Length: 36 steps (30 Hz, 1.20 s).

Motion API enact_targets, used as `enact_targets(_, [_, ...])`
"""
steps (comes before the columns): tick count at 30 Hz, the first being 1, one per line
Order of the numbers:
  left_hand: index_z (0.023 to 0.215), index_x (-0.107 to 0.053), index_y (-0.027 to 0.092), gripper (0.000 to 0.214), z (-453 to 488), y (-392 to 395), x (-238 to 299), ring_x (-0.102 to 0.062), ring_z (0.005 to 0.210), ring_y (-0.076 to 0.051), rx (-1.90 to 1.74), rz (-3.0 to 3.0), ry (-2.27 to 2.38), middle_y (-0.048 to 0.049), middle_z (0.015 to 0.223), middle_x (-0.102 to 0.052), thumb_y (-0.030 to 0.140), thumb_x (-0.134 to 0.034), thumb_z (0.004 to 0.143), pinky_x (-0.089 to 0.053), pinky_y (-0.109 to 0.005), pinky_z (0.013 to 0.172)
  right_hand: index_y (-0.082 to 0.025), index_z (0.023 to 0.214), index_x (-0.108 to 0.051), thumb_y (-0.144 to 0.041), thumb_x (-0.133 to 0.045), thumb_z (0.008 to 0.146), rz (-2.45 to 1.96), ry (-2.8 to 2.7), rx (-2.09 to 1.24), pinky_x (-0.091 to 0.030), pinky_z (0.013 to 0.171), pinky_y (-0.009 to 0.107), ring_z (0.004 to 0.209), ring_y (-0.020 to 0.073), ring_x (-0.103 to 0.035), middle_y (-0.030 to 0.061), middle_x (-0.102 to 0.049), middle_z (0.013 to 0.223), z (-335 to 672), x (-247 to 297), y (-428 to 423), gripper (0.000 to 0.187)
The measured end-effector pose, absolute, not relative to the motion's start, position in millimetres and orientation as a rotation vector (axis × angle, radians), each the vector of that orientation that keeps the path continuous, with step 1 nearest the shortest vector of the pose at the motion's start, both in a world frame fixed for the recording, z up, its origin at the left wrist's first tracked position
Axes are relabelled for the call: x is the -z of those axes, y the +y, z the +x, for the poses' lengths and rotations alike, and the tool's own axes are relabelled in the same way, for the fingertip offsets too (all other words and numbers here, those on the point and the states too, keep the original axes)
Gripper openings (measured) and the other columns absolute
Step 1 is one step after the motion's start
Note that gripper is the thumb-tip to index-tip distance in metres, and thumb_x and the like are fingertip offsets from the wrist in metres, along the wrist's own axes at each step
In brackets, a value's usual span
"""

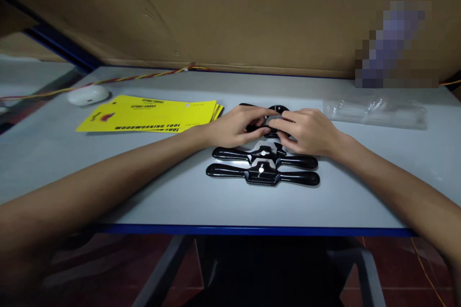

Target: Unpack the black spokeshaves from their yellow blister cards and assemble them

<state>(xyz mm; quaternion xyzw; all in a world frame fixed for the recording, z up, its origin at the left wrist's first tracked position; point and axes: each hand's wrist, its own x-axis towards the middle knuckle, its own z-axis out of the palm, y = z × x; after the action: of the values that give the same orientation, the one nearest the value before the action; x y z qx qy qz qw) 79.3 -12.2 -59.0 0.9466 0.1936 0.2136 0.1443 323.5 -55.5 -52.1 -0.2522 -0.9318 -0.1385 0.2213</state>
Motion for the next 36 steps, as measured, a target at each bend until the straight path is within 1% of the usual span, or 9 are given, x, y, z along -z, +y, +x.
enact_targets(6, [0.133,-0.061,0.01,0.047,79.6,-14.7,55.5,-0.056,0.066,-0.017,-0.581,2.718,0.587,0.0005,0.072,-0.057,0.039,-0.047,0.099,-0.047,-0.029,0.07,-0.017,0.088,-0.073,-0.024,-0.049,0.093,-0.786,-2.52,0.377,-0.033,0.058,0.031,0.057,0.0146,-0.047,0.003,-0.065,0.071,325.2,51.8,-54.1,0.025])
enact_targets(9, [0.135,-0.06,0.009,0.05,79.2,-13.9,56.2,-0.057,0.067,-0.017,-0.572,2.724,0.598,-0.0002,0.073,-0.059,0.041,-0.047,0.099,-0.047,-0.029,0.071,-0.017,0.083,-0.072,-0.023,-0.049,0.091,-0.74,-2.554,0.344,-0.031,0.057,0.031,0.055,0.0144,-0.044,0.0024,-0.062,0.069,325.8,50.3,-55.2,0.026])
enact_targets(14, [0.135,-0.06,0.01,0.05,79.1,-12.4,58.2,-0.058,0.068,-0.018,-0.593,2.73,0.584,-0.0007,0.074,-0.06,0.042,-0.046,0.099,-0.048,-0.03,0.073,-0.019,0.105,-0.076,-0.021,-0.047,0.093,-0.649,-2.636,0.284,-0.034,0.06,0.03,0.058,0.0145,-0.046,0.0023,-0.066,0.074,324.9,49.0,-57.6,0.032])
enact_targets(16, [0.133,-0.06,0.011,0.048,79.3,-12.7,58.0,-0.058,0.068,-0.018,-0.591,2.724,0.585,-0.0006,0.074,-0.059,0.042,-0.046,0.099,-0.048,-0.03,0.072,-0.02,0.106,-0.075,-0.022,-0.045,0.093,-0.726,-2.601,0.31,-0.034,0.061,0.031,0.057,0.015,-0.046,0.0025,-0.066,0.074,325.0,49.4,-57.1,0.033])
enact_targets(19, [0.132,-0.061,0.012,0.046,79.5,-13.7,56.7,-0.059,0.069,-0.018,-0.582,2.72,0.592,-0.0007,0.074,-0.059,0.041,-0.046,0.099,-0.048,-0.029,0.072,-0.019,0.094,-0.075,-0.023,-0.045,0.092,-0.829,-2.556,0.351,-0.033,0.06,0.032,0.056,0.0154,-0.046,0.0033,-0.065,0.072,326.4,49.7,-55.3,0.03])
enact_targets(22, [0.133,-0.06,0.011,0.047,79.6,-14.2,55.9,-0.059,0.069,-0.018,-0.579,2.723,0.592,-0.0007,0.074,-0.06,0.041,-0.047,0.099,-0.048,-0.029,0.072,-0.018,0.083,-0.073,-0.022,-0.046,0.091,-0.794,-2.583,0.35,-0.031,0.058,0.032,0.055,0.0149,-0.043,0.0032,-0.063,0.068,327.9,49.1,-54.4,0.028])
enact_targets(24, [0.134,-0.06,0.011,0.048,79.5,-14.1,56.2,-0.059,0.068,-0.018,-0.585,2.723,0.585,-0.0007,0.074,-0.06,0.041,-0.047,0.099,-0.048,-0.029,0.072,-0.017,0.086,-0.074,-0.022,-0.046,0.092,-0.71,-2.63,0.319,-0.031,0.057,0.032,0.055,0.0148,-0.043,0.0032,-0.064,0.07,328.2,49.0,-54.8,0.03])
enact_targets(29, [0.136,-0.059,0.011,0.049,79.1,-12.3,58.9,-0.059,0.069,-0.017,-0.604,2.736,0.575,-0.0012,0.075,-0.061,0.04,-0.046,0.099,-0.049,-0.03,0.073,-0.018,0.106,-0.077,-0.021,-0.043,0.096,-0.643,-2.653,0.298,-0.034,0.06,0.03,0.057,0.0146,-0.046,0.0024,-0.067,0.074,327.2,51.2,-55.7,0.035])
enact_targets(36, [0.136,-0.06,0.009,0.05,78.5,-11.8,58.6,-0.06,0.069,-0.018,-0.603,2.748,0.557,-0.0022,0.076,-0.063,0.04,-0.046,0.099,-0.049,-0.03,0.072,-0.019,0.112,-0.075,-0.02,-0.041,0.096,-0.662,-2.641,0.244,-0.036,0.062,0.03,0.059,0.0151,-0.05,0.0032,-0.069,0.077,328.0,54.6,-53.7,0.038])
